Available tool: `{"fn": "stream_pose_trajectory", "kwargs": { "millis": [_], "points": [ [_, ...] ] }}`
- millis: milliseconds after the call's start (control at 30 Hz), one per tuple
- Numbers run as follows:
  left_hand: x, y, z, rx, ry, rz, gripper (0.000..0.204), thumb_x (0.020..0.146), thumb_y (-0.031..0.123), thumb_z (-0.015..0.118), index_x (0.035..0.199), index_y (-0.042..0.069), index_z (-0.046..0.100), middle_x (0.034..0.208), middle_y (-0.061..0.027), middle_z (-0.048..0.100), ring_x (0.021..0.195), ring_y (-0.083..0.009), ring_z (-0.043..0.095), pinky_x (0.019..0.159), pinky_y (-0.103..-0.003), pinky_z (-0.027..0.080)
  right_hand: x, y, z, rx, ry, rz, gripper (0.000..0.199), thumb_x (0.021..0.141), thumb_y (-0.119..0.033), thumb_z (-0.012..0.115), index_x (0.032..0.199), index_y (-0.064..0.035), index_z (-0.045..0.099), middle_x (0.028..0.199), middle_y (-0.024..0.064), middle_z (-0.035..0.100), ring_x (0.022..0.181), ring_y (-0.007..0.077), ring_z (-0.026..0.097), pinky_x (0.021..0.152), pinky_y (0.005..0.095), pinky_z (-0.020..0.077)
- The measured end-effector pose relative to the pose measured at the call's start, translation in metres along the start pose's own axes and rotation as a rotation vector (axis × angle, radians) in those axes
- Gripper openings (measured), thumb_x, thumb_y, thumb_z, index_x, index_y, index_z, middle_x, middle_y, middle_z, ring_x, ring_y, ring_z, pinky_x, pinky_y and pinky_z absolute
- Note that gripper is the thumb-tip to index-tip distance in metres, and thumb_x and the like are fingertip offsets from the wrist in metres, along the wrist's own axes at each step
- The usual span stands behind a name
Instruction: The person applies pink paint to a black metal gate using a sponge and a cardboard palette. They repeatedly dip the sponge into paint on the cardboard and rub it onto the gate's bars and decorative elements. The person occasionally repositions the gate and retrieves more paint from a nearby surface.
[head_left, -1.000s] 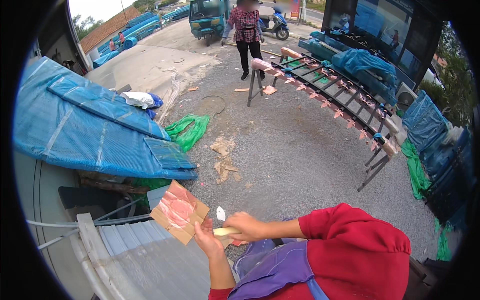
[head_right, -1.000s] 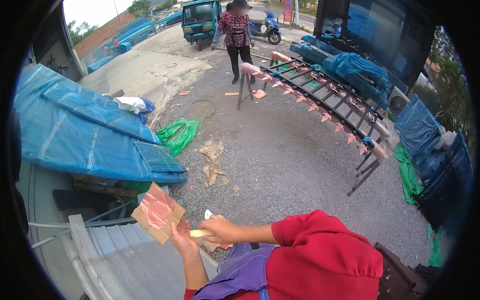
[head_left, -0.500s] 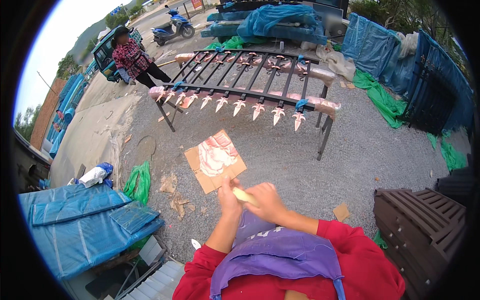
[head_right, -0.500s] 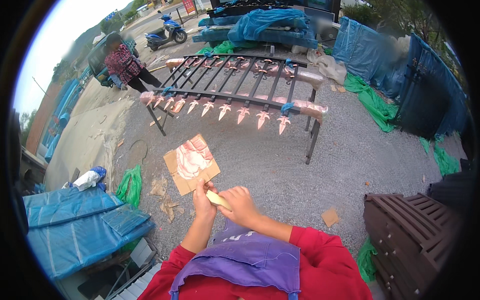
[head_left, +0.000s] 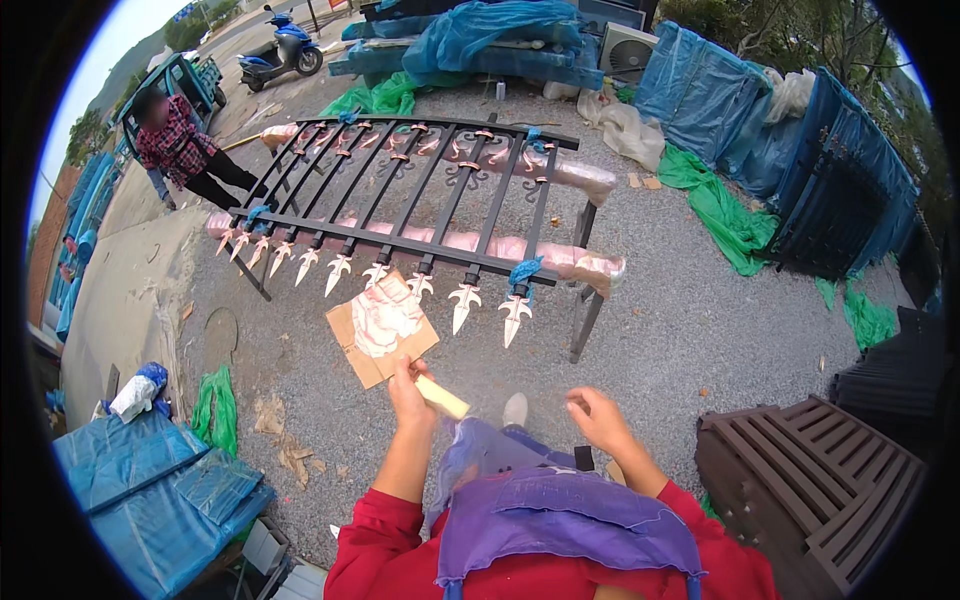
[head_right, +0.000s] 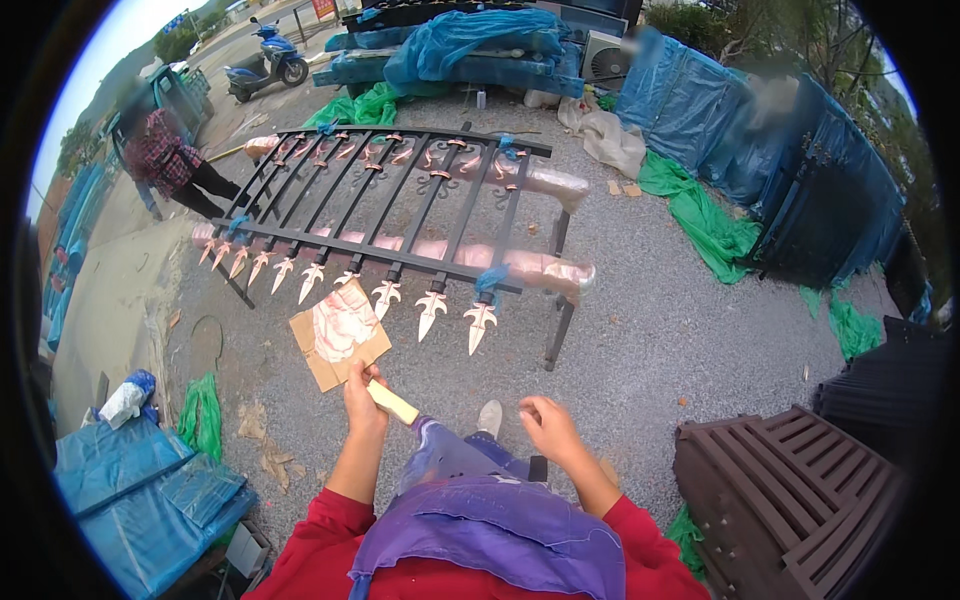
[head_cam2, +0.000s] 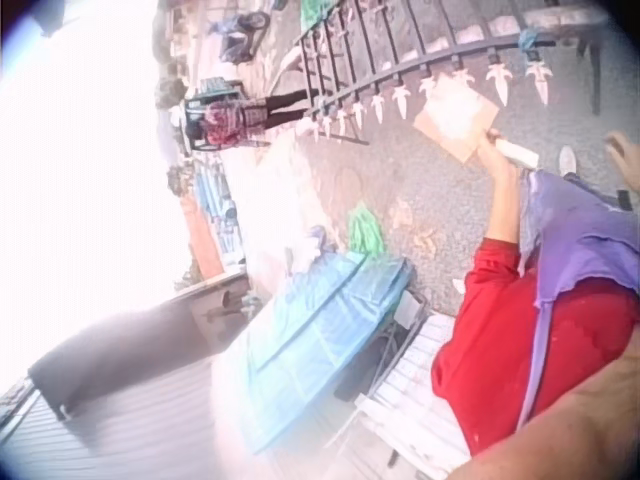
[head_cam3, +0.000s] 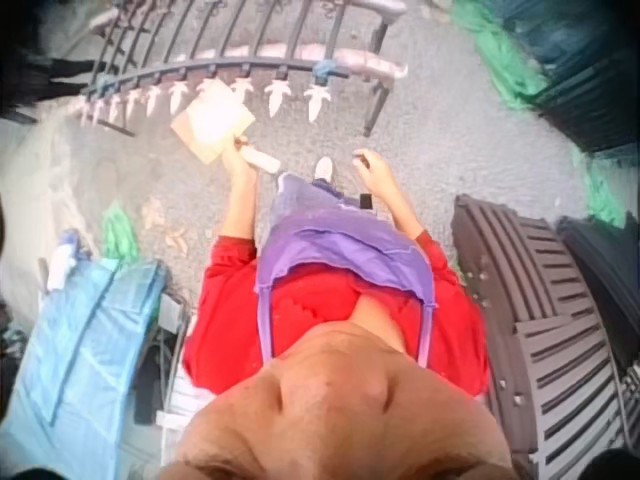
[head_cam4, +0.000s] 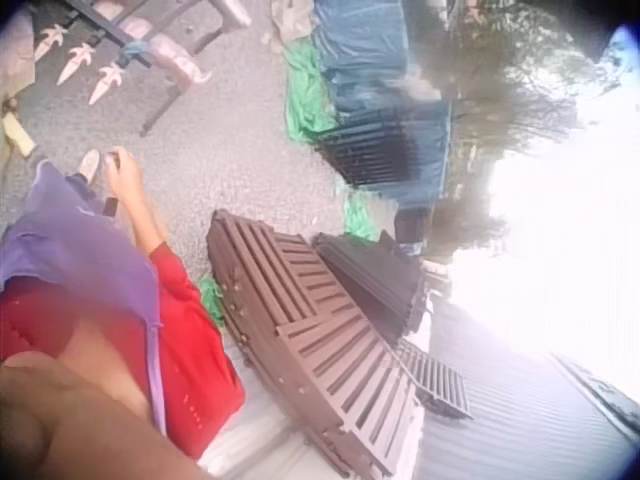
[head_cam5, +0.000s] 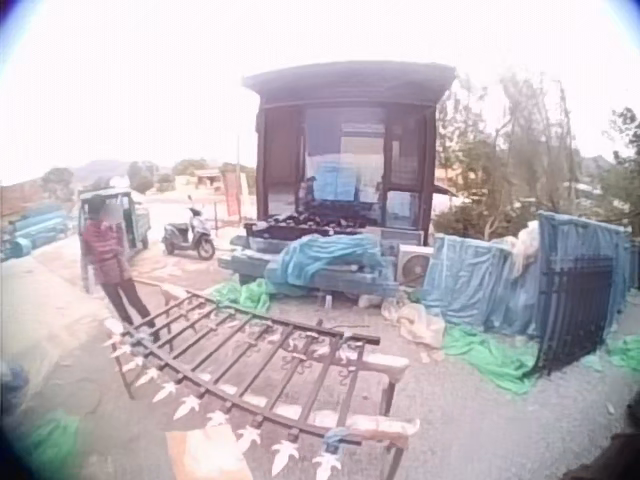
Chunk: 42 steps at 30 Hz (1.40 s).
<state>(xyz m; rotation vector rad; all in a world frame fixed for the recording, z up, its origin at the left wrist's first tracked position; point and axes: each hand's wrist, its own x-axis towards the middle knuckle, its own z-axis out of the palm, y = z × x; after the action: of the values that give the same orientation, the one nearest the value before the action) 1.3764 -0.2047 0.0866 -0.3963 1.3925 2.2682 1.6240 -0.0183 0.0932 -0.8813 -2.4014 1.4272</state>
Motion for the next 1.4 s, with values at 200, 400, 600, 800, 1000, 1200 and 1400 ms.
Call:
{"fn": "stream_pose_trajectory", "kwargs": {
  "millis": [200,400,600,800,1000,1200,1400],
  "points": [
    [0.058,-0.022,0.108,-0.024,0.058,0.036,0.023,0.091,0.03,0.053,0.079,0.01,0.054,0.067,-0.0011,0.056,0.053,-0.0134,0.051,0.049,-0.027,0.043,0.037,0.076,-0.097,-0.033,-0.014,0.22,0.019,0.088,-0.012,0.059,0.103,-0.0006,0.062,0.086,0.0113,0.066,0.074,0.0193,0.063,0.068,0.0312,0.0509],
    [0.086,-0.054,0.193,-0.051,0.096,0.086,0.026,0.091,0.027,0.052,0.076,0.006,0.056,0.066,-0.0041,0.057,0.056,-0.0144,0.051,0.052,-0.028,0.042,0.109,0.156,-0.183,0.128,0.045,0.309,0.02,0.089,-0.013,0.059,0.104,-0.0011,0.062,0.084,0.0089,0.066,0.075,0.0142,0.062,0.069,0.029,0.0509],
    [0.076,-0.128,0.256,-0.161,0.216,0.195,0.024,0.093,0.025,0.051,0.076,0.009,0.053,0.066,-0.0031,0.056,0.053,-0.0127,0.05,0.048,-0.025,0.041,0.215,0.232,-0.289,-0.019,-0.217,0.211,0.02,0.089,-0.014,0.06,0.104,-0.0022,0.063,0.088,0.0103,0.068,0.08,0.0176,0.064,0.072,0.0305,0.0511],
    [0.019,-0.179,0.303,-0.201,0.33,0.194,0.026,0.094,0.027,0.049,0.077,0.009,0.055,0.067,-0.0039,0.058,0.051,-0.0139,0.051,0.048,-0.028,0.043,0.311,0.261,-0.377,-0.08,-0.35,0.07,0.019,0.089,-0.012,0.059,0.104,-0.0005,0.061,0.087,0.0072,0.065,0.076,0.0132,0.061,0.069,0.0279,0.05],
    [0.001,-0.179,0.37,-0.089,0.339,0.261,0.032,0.093,0.033,0.05,0.076,0.007,0.058,0.061,-0.0029,0.056,0.049,-0.0136,0.052,0.047,-0.026,0.04,0.376,0.292,-0.407,-0.006,-0.361,0.112,0.016,0.091,-0.01,0.055,0.103,0.0003,0.06,0.086,0.0067,0.065,0.07,0.0124,0.06,0.064,0.0274,0.0502],
    [-0.001,-0.188,0.354,-0.21,0.379,0.31,0.03,0.094,0.031,0.049,0.076,0.008,0.057,0.067,-0.0026,0.058,0.052,-0.0127,0.053,0.049,-0.026,0.044,0.384,0.262,-0.355,-0.015,-0.56,0.122,0.018,0.092,-0.013,0.054,0.105,-0.0012,0.06,0.088,0.0079,0.066,0.071,0.0128,0.061,0.064,0.0269,0.0502],
    [0.002,-0.206,0.356,-0.244,0.43,0.305,0.026,0.093,0.03,0.052,0.081,0.008,0.059,0.069,-0.0009,0.059,0.055,-0.0118,0.053,0.052,-0.026,0.043,0.449,0.268,-0.314,-0.081,-0.849,0.093,0.019,0.093,-0.015,0.054,0.106,-0.0032,0.06,0.088,0.0075,0.066,0.07,0.0121,0.06,0.06,0.0262,0.0498]
  ]
}}
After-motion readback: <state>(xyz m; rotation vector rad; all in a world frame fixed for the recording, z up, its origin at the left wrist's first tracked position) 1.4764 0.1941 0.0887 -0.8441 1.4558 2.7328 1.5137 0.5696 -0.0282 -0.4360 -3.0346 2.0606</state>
